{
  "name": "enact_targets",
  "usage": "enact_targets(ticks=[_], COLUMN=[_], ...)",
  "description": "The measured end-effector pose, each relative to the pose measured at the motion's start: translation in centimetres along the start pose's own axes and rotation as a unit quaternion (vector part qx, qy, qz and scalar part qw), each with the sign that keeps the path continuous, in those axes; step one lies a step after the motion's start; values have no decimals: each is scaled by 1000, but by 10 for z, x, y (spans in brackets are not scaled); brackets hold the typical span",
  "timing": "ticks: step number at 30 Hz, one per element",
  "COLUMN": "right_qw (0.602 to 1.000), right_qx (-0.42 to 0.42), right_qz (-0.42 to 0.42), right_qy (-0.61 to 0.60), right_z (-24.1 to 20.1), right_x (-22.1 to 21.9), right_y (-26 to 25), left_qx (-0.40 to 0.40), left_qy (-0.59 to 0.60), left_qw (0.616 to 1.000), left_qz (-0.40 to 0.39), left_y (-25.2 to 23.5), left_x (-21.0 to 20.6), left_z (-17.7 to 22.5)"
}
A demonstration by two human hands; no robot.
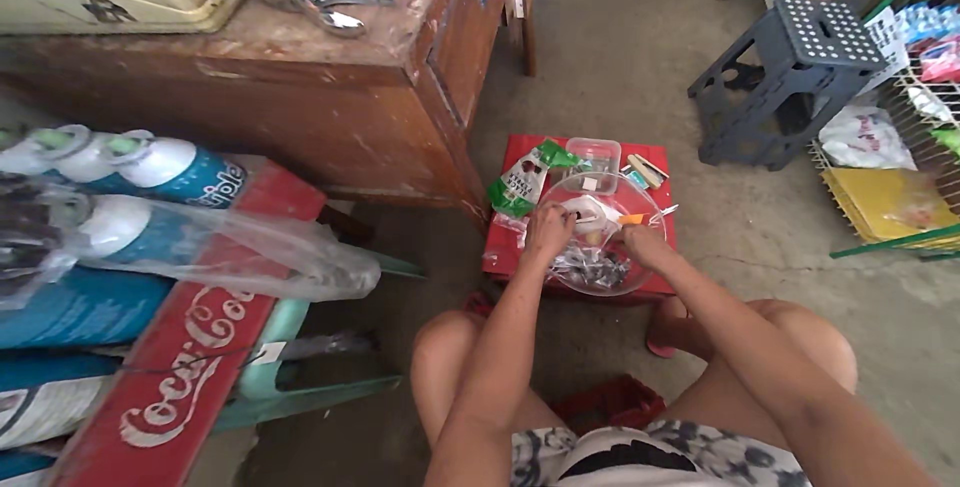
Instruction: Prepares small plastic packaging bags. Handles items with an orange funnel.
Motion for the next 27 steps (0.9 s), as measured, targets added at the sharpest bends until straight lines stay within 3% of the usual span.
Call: enact_targets(ticks=[19,23,27], right_qw=[998,989,974], right_qx=[37,73,103], right_qz=[-33,67,132], right_qy=[46,-109,-151], right_z=[-10,-20,-37], right_x=[-1,33,43], right_y=[-7,8,-2], left_qx=[9,12,-11], left_qy=[-15,-13,14], left_qw=[1000,999,999], left_qz=[-25,-46,-43], left_y=[-1,0,-3], left_x=[-2,0,-3], left_z=[0,1,-1])
Point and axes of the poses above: each hand's wrist, its own y-axis away from the middle knuckle, its own x-axis out of the back of the hand, z = x × y, the point moved 2 cm from there along -y, towards the middle knuckle, and after that the axes turned 1 degree about x, right-handed, at the moved point
